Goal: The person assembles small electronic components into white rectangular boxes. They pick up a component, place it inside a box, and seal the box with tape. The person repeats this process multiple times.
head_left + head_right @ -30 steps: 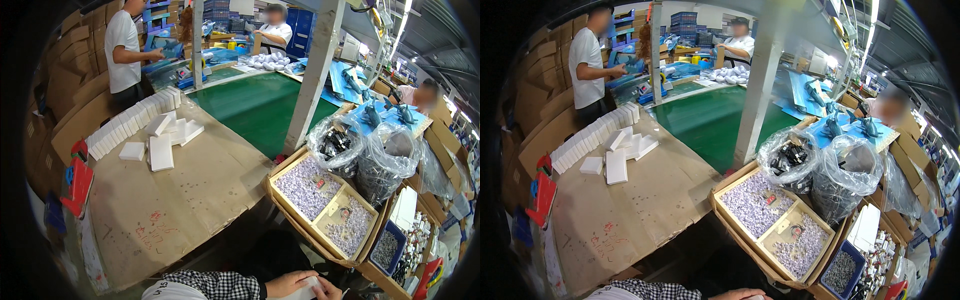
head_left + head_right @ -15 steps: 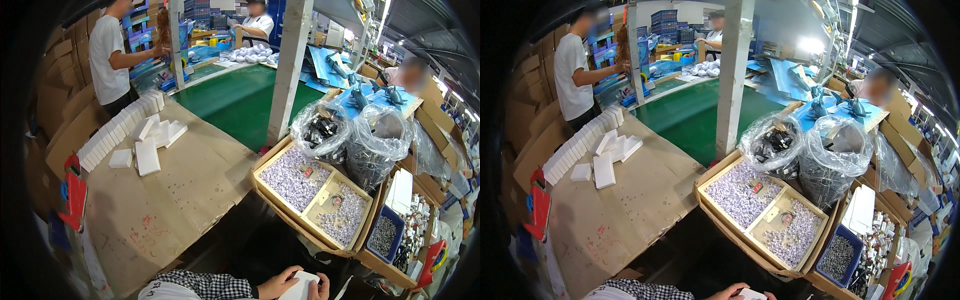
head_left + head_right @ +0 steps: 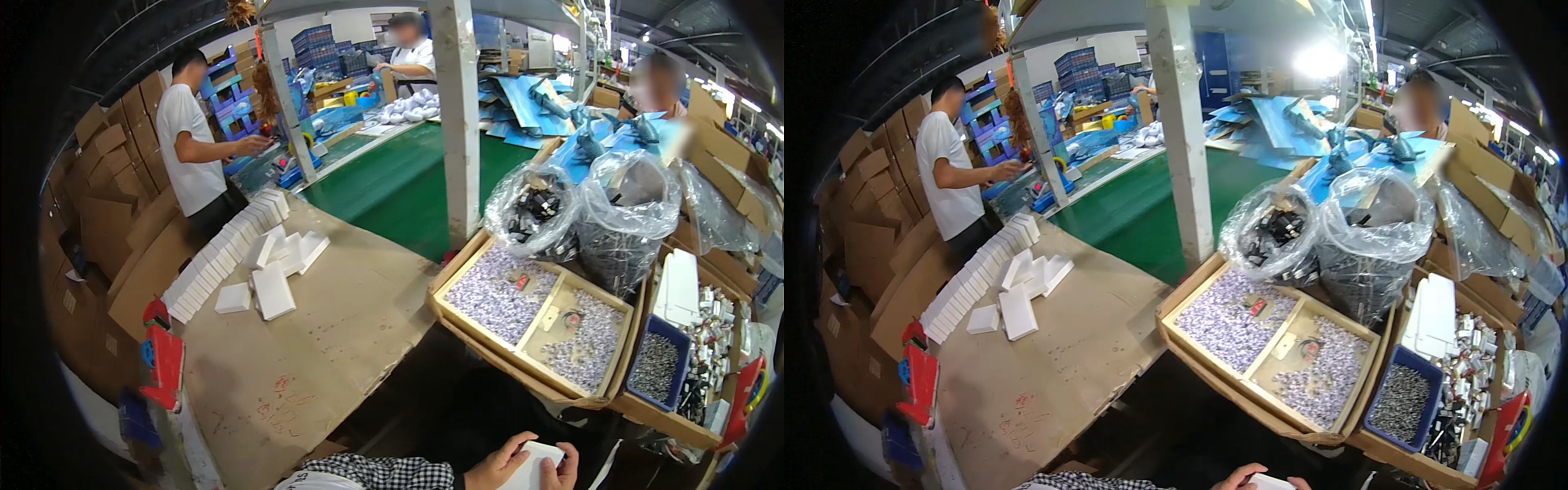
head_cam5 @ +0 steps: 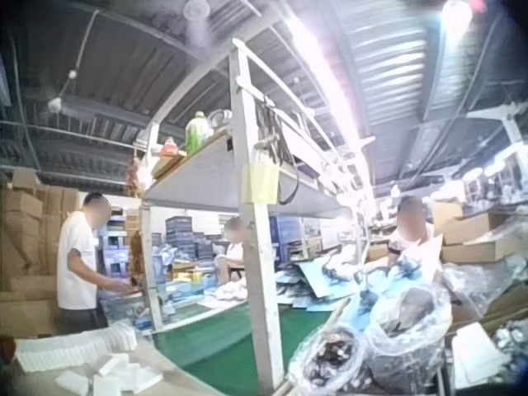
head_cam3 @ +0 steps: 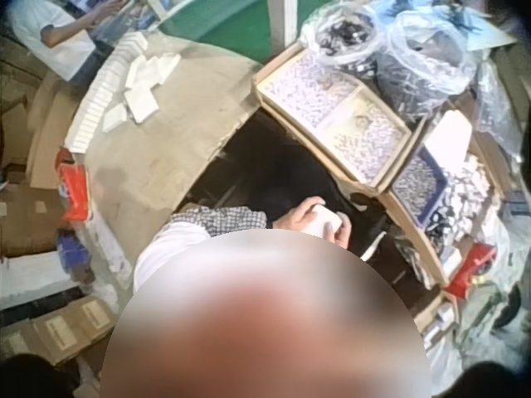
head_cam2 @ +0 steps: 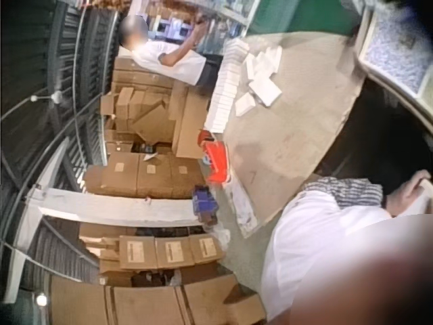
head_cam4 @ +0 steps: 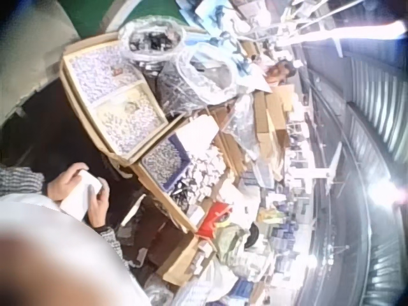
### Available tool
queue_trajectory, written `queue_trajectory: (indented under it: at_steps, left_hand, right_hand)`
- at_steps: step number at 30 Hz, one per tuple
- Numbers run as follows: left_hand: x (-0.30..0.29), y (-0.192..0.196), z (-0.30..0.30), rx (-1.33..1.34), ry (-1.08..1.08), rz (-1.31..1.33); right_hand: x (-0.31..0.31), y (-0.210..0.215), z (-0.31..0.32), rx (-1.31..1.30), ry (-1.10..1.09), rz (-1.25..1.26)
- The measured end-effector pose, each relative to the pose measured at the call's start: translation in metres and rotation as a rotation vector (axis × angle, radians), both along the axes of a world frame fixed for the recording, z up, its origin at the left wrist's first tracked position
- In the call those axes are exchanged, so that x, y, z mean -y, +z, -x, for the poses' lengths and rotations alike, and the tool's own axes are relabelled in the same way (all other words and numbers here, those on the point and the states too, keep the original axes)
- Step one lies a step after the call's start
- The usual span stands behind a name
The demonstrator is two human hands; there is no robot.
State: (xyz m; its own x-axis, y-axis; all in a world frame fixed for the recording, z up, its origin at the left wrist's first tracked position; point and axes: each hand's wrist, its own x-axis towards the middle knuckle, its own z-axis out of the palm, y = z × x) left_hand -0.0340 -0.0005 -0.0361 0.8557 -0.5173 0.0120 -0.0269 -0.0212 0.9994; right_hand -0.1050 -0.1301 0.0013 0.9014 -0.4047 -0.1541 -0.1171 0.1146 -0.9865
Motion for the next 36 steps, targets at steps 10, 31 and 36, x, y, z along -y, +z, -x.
queue_trajectory:
  at_steps: [10, 31, 36]
  left_hand:
    - [0.005, 0.015, 0.007, -0.010, 0.012, 0.099]
    - [-0.002, 0.030, -0.006, -0.233, -0.286, 0.218]
    - [0.013, 0.045, 0.000, -0.067, -0.251, 0.154]
  right_hand:
    - [0.000, -0.014, 0.012, 0.044, -0.059, -0.007]
    - [0.021, 0.021, 0.004, 0.132, 0.002, 0.346]
    - [0.054, 0.039, 0.025, 0.162, -0.086, 0.743]
